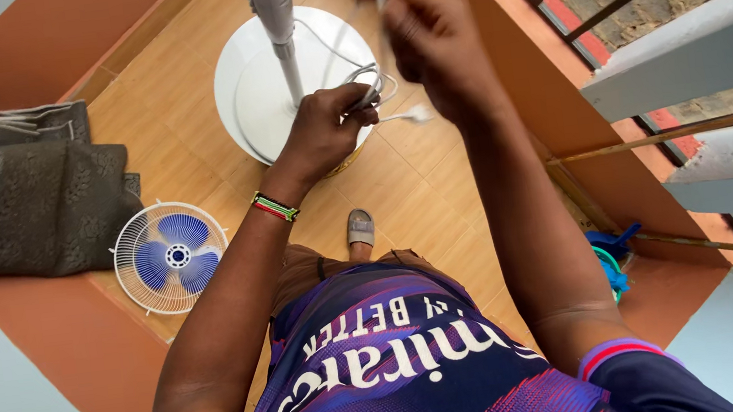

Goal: The person disassembles a standing electric fan by removing the front grille, the blue fan blades, the central hub cap, and the rear grille. The person then coils the power cord around the fan stand. The fan is not reassembled in this clip.

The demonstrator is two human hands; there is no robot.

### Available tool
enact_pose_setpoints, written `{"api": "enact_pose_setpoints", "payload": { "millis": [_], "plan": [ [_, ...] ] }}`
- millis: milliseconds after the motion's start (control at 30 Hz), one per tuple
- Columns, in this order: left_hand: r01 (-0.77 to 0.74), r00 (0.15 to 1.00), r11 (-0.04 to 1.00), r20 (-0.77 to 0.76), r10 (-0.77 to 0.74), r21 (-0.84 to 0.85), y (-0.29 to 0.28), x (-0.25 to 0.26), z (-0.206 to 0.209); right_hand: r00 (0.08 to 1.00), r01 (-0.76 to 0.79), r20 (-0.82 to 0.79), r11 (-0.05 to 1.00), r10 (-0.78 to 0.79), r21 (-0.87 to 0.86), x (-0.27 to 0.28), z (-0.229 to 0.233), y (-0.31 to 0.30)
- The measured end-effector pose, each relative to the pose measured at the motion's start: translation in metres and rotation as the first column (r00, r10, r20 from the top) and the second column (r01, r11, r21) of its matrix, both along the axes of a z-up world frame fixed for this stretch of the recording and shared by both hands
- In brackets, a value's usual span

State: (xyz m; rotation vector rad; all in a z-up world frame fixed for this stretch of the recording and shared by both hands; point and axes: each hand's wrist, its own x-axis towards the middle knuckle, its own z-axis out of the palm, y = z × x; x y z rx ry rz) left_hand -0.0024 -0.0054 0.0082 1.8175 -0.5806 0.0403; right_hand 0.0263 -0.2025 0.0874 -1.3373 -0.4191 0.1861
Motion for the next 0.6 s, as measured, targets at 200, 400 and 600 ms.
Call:
{"api": "enact_pose_setpoints", "payload": {
  "millis": [200,400,600],
  "plan": [
    [-0.055,0.986,0.998,-0.153,0.06,0.032,0.005,0.006,0.005,0.992,-0.07,0.081,0.968,0.093,-0.242,-0.018,-0.035,0.014],
    [0.021,0.98,0.999,-0.197,-0.027,-0.033,0.002,0.006,-0.004,0.882,0.298,0.434,0.931,-0.185,-0.209,0.004,-0.019,-0.016],
    [0.004,0.87,0.996,-0.491,0.04,0.088,0.007,0.006,-0.025,0.969,0.2,0.114,0.967,-0.219,0.157,0.02,0.004,-0.032]
  ]
}}
